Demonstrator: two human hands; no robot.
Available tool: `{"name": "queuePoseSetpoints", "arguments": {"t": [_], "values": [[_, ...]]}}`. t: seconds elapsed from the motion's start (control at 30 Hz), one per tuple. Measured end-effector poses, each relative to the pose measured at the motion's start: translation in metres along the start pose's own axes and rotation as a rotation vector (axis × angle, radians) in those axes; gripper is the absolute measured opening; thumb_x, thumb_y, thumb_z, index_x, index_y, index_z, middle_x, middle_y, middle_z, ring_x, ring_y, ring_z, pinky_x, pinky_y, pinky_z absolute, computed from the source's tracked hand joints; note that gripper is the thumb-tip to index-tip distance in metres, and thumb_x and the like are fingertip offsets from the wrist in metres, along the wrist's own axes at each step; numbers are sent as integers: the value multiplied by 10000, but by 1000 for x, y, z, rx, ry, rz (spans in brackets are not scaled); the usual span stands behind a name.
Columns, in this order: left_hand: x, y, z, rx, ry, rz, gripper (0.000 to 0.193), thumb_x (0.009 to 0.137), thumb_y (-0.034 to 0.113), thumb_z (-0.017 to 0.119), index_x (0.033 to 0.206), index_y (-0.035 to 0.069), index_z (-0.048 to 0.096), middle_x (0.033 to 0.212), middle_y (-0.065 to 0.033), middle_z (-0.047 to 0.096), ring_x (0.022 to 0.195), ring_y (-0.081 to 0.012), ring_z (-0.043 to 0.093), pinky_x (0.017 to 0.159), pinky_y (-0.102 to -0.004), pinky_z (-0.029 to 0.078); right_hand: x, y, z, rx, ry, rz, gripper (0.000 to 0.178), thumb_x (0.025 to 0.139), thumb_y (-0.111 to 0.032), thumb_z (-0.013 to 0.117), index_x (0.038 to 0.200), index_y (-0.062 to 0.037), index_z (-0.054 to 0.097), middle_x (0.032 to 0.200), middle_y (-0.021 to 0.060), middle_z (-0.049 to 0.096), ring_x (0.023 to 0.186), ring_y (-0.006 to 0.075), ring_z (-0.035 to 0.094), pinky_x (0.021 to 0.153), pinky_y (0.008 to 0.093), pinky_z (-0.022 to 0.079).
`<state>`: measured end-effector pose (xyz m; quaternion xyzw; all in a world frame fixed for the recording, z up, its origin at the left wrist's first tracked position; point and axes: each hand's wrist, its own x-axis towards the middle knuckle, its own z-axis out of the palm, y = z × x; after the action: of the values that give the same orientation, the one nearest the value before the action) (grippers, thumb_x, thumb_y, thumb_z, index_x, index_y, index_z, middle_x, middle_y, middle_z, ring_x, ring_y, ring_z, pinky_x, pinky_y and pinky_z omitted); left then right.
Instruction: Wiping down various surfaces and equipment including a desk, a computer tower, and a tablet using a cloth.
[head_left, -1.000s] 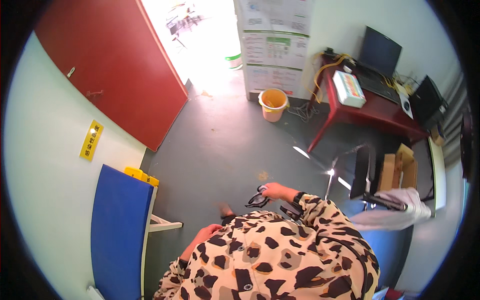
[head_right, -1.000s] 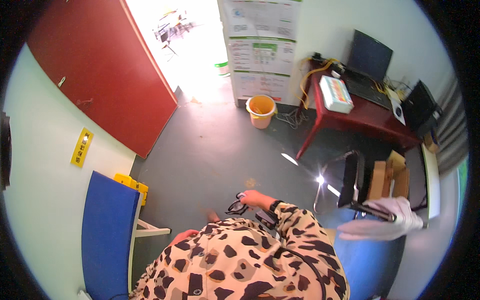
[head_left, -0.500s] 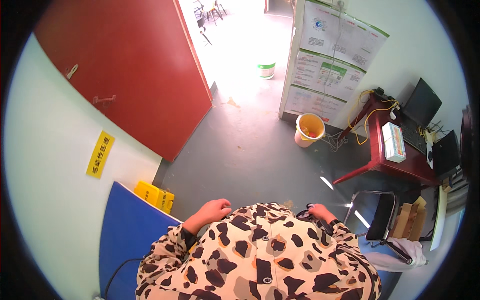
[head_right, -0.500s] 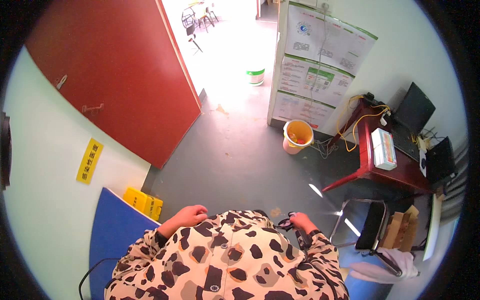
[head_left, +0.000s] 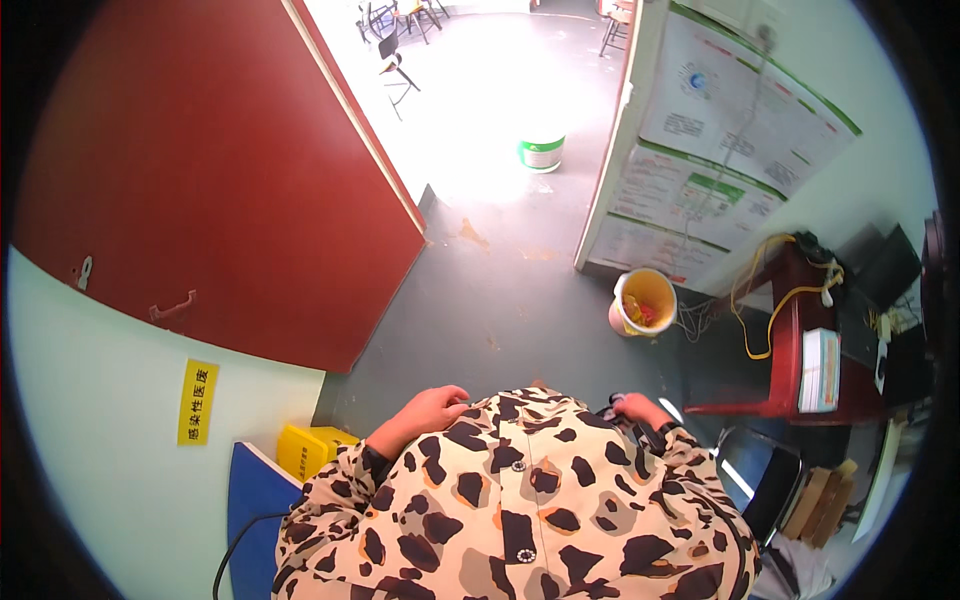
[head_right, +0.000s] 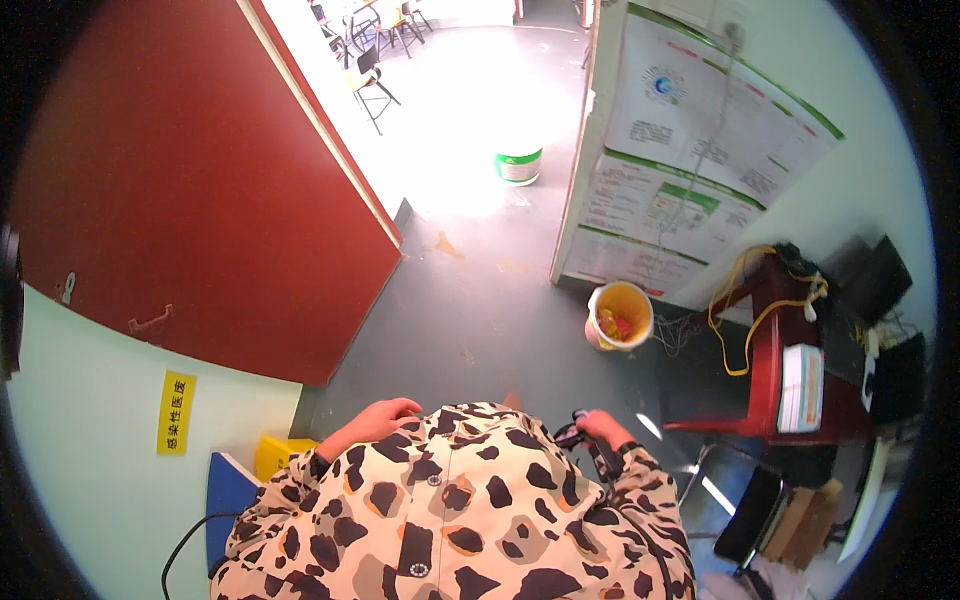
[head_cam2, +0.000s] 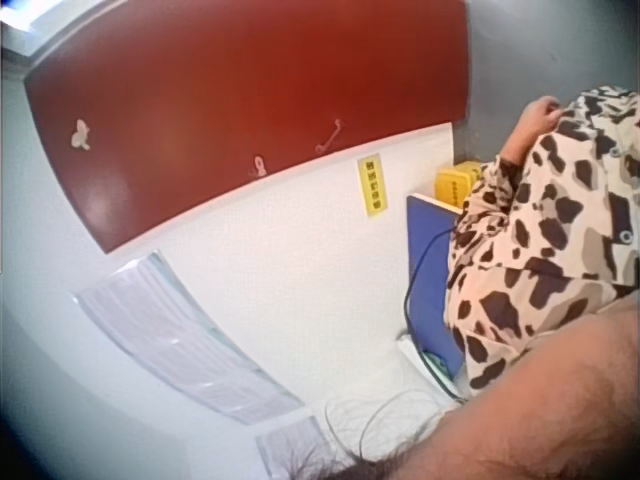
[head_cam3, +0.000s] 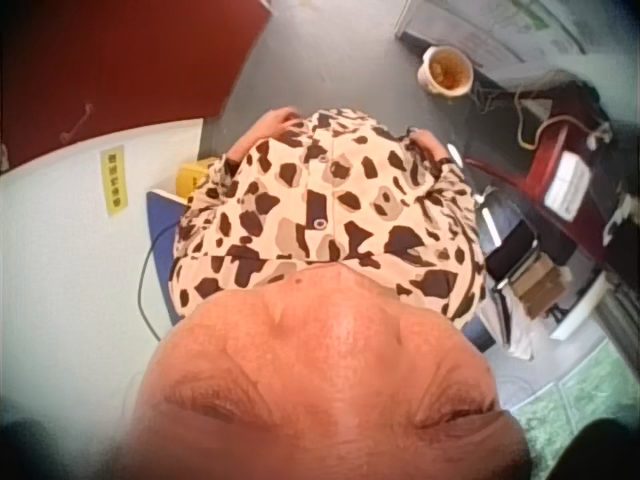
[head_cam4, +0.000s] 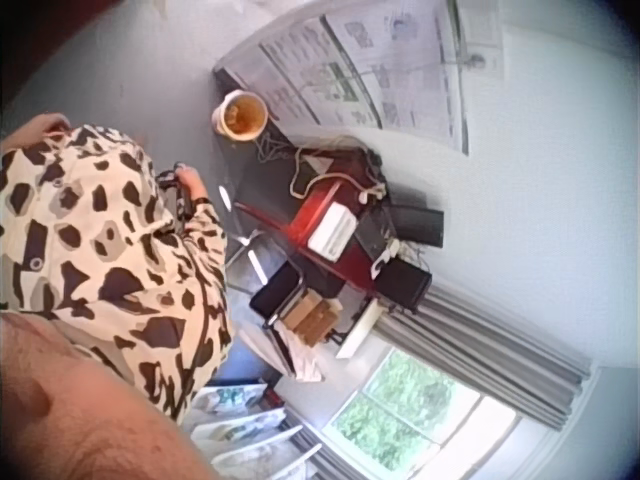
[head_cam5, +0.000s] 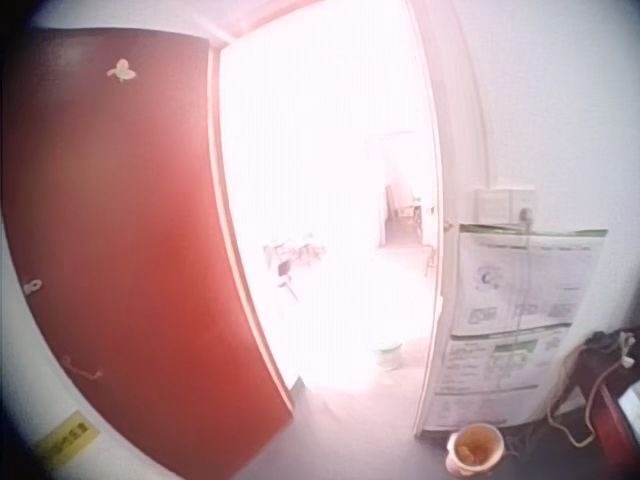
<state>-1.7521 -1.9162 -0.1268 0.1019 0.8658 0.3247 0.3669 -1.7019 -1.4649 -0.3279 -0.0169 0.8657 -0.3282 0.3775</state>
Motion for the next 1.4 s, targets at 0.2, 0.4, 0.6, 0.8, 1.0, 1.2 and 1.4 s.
{"name": "queuePoseSetpoints", "arguments": {"t": [0.2,0.4,0.6,0.8,1.0,1.2,1.4], "values": [[66,-33,-39,-321,42,-141,345,863,273,547,1088,19,611,1001,-134,655,926,-232,621,833,-318,471,117,-102,-139,273,153,33,305,734,-203,537,964,-23,624,681,118,631,530,226,618,511,339,499],[147,-57,-128,-439,-5,-145,343,861,267,555,1065,-1,617,982,-115,652,907,-192,605,833,-297,461,209,-179,-200,576,140,32,222,786,-187,540,915,-26,624,679,80,624,501,160,601,459,272,455],[230,-64,-256,-327,48,-80,343,857,267,560,1064,-1,617,990,-129,653,913,-215,616,819,-312,467,259,-195,-212,764,165,192,236,854,-240,512,885,-21,596,727,71,639,521,179,630,414,278,464],[319,-54,-368,-6,-56,-92,376,815,281,572,1089,27,613,976,-148,659,913,-260,630,816,-332,478,284,-219,-234,904,325,368,331,858,-346,498,903,-34,597,688,82,628,482,195,612,373,301,415],[425,4,-447,96,-223,139,357,845,212,562,1128,-7,566,941,-145,649,846,-212,612,768,-309,478,348,-221,-268,1152,429,435,364,916,-406,465,969,-73,601,722,68,639,495,179,599,389,289,417],[529,34,-504,105,-233,198,341,838,236,581,1086,3,584,945,-158,656,867,-289,632,769,-345,488,448,-212,-331,1162,542,380,517,912,-409,514,1106,63,598,1087,150,624,961,191,570,835,322,435],[597,57,-551,36,-298,294,283,882,186,589,1108,18,560,883,-134,655,821,-253,633,739,-320,484,510,-232,-461,746,552,208,521,899,-411,519,993,94,605,876,123,658,818,160,583,705,308,459]]}}
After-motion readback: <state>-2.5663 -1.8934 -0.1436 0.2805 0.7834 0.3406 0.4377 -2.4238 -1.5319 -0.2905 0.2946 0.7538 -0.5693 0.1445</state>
